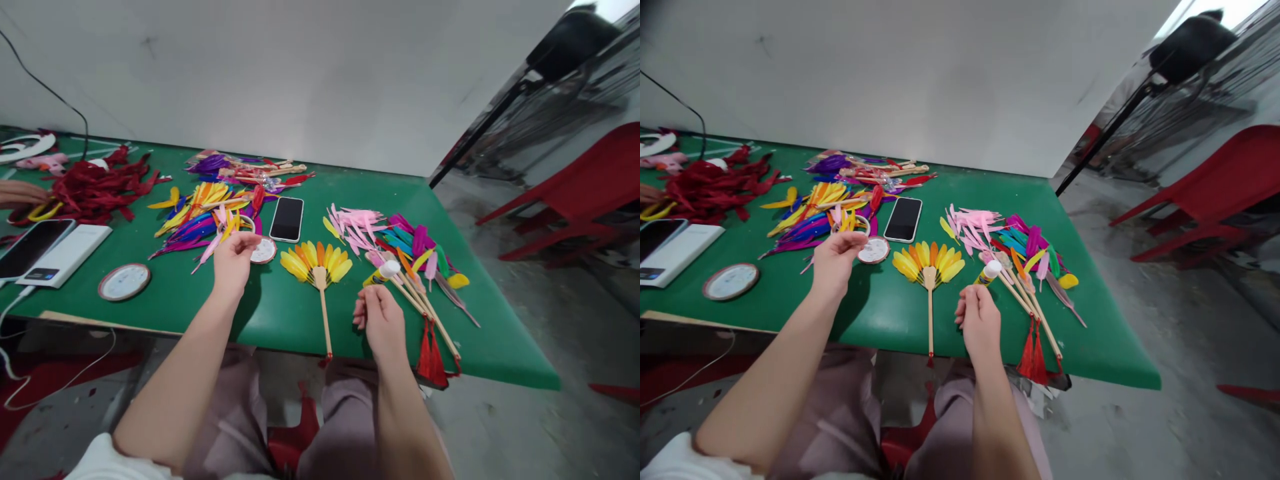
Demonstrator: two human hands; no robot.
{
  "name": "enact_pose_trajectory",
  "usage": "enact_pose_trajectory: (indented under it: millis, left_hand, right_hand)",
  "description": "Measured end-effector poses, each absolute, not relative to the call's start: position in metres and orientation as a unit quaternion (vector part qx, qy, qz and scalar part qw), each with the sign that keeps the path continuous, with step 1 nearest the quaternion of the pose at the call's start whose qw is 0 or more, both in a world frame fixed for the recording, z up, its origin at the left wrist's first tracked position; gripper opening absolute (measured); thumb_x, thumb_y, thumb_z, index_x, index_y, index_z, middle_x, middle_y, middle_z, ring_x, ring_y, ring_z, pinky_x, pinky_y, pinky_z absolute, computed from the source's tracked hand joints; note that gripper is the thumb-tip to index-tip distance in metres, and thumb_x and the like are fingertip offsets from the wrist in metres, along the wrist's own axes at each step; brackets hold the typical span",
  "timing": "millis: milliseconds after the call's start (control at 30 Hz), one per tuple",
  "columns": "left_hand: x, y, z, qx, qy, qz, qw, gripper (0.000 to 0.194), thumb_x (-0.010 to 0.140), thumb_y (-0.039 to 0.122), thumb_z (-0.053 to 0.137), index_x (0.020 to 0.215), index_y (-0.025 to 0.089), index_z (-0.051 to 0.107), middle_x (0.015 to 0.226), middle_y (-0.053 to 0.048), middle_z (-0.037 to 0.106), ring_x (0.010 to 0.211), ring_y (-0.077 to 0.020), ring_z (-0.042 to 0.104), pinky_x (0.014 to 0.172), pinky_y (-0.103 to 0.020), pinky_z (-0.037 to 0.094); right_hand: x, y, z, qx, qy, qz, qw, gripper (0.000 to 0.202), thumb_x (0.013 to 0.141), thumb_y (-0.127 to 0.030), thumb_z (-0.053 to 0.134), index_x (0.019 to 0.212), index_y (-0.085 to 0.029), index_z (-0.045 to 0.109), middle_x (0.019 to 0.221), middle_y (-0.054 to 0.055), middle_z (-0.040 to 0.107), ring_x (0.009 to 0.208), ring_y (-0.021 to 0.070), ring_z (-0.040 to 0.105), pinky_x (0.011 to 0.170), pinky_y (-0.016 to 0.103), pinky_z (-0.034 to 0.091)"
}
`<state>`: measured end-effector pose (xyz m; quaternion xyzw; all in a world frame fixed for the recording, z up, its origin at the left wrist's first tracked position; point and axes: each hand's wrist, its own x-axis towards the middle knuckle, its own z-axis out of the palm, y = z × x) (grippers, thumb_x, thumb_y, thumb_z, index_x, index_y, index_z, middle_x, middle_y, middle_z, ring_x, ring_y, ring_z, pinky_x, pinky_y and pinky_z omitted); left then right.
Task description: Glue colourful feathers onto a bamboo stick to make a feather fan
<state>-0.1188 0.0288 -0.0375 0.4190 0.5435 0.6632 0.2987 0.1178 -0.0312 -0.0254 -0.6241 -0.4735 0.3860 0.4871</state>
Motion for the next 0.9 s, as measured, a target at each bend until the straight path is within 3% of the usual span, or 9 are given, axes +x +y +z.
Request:
enact_pose_trajectory:
  millis: [133, 267, 400, 500, 633, 733, 833, 900]
  left_hand:
    - [-0.117, 0.031, -0.036, 0.415, 0.535, 0.665, 0.314, 0.015, 0.062, 0.014, 0.060, 0.075, 0.016, 0.065, 0.073, -0.001, 0.066, 0.071, -0.0130, 0.062, 0.069, -0.026, 0.048]
    - [-0.115, 0.034, -0.034, 0.398, 0.529, 0.671, 0.333, 0.016, 0.062, 0.017, 0.062, 0.078, 0.016, 0.064, 0.072, -0.002, 0.066, 0.071, -0.0134, 0.062, 0.069, -0.026, 0.049]
    - [-0.109, 0.035, -0.031, 0.415, 0.528, 0.640, 0.374, 0.013, 0.064, 0.018, 0.061, 0.076, 0.016, 0.065, 0.072, -0.003, 0.066, 0.068, -0.0129, 0.062, 0.063, -0.025, 0.049]
    - [-0.104, 0.034, -0.029, 0.417, 0.517, 0.635, 0.394, 0.013, 0.064, 0.018, 0.061, 0.076, 0.015, 0.065, 0.073, -0.003, 0.067, 0.070, -0.0133, 0.062, 0.067, -0.026, 0.050]
    - [-0.099, 0.032, -0.029, 0.400, 0.510, 0.637, 0.418, 0.014, 0.063, 0.020, 0.063, 0.076, 0.015, 0.064, 0.071, -0.003, 0.067, 0.070, -0.0140, 0.063, 0.068, -0.027, 0.051]
    - [-0.099, 0.030, -0.030, 0.398, 0.514, 0.639, 0.411, 0.016, 0.065, 0.026, 0.062, 0.078, 0.015, 0.063, 0.072, -0.003, 0.065, 0.065, -0.0128, 0.063, 0.064, -0.026, 0.051]
    - [-0.099, 0.029, -0.029, 0.400, 0.520, 0.645, 0.392, 0.019, 0.069, 0.028, 0.059, 0.085, 0.016, 0.062, 0.077, -0.003, 0.065, 0.058, -0.0097, 0.060, 0.056, -0.022, 0.050]
    - [-0.099, 0.028, -0.028, 0.403, 0.526, 0.646, 0.378, 0.021, 0.072, 0.028, 0.057, 0.089, 0.017, 0.061, 0.076, -0.003, 0.064, 0.055, -0.0086, 0.059, 0.053, -0.021, 0.048]
  right_hand:
    - [0.137, -0.032, -0.022, -0.638, -0.456, 0.309, 0.537, 0.037, 0.080, -0.036, 0.047, 0.048, -0.016, 0.042, 0.035, -0.007, 0.040, 0.032, 0.0040, 0.038, 0.034, 0.015, 0.031]
    - [0.160, -0.026, -0.023, -0.618, -0.401, 0.254, 0.627, 0.019, 0.074, -0.032, 0.056, 0.071, -0.014, 0.062, 0.062, 0.001, 0.064, 0.042, 0.0056, 0.049, 0.037, 0.017, 0.037]
    - [0.169, -0.019, -0.025, -0.601, -0.354, 0.232, 0.677, 0.019, 0.059, -0.025, 0.070, 0.073, -0.013, 0.065, 0.067, 0.003, 0.066, 0.048, 0.0079, 0.056, 0.040, 0.018, 0.043]
    - [0.169, -0.018, -0.025, -0.584, -0.305, 0.258, 0.707, 0.021, 0.050, -0.024, 0.075, 0.062, -0.013, 0.060, 0.056, -0.001, 0.064, 0.043, 0.0077, 0.055, 0.036, 0.016, 0.041]
    - [0.167, -0.021, -0.027, -0.579, -0.316, 0.293, 0.692, 0.024, 0.058, -0.034, 0.070, 0.058, -0.013, 0.058, 0.045, -0.003, 0.058, 0.036, 0.0066, 0.051, 0.033, 0.016, 0.040]
    - [0.167, -0.020, -0.030, -0.576, -0.335, 0.311, 0.678, 0.023, 0.064, -0.034, 0.066, 0.071, -0.012, 0.063, 0.060, 0.002, 0.065, 0.045, 0.0088, 0.057, 0.039, 0.018, 0.044]
    - [0.169, -0.019, -0.032, -0.583, -0.338, 0.288, 0.681, 0.024, 0.063, -0.029, 0.067, 0.080, -0.013, 0.066, 0.077, 0.006, 0.068, 0.062, 0.0136, 0.063, 0.050, 0.024, 0.050]
    - [0.171, -0.021, -0.030, -0.596, -0.346, 0.253, 0.678, 0.026, 0.060, -0.028, 0.069, 0.081, -0.013, 0.066, 0.078, 0.006, 0.068, 0.067, 0.0164, 0.064, 0.055, 0.028, 0.051]
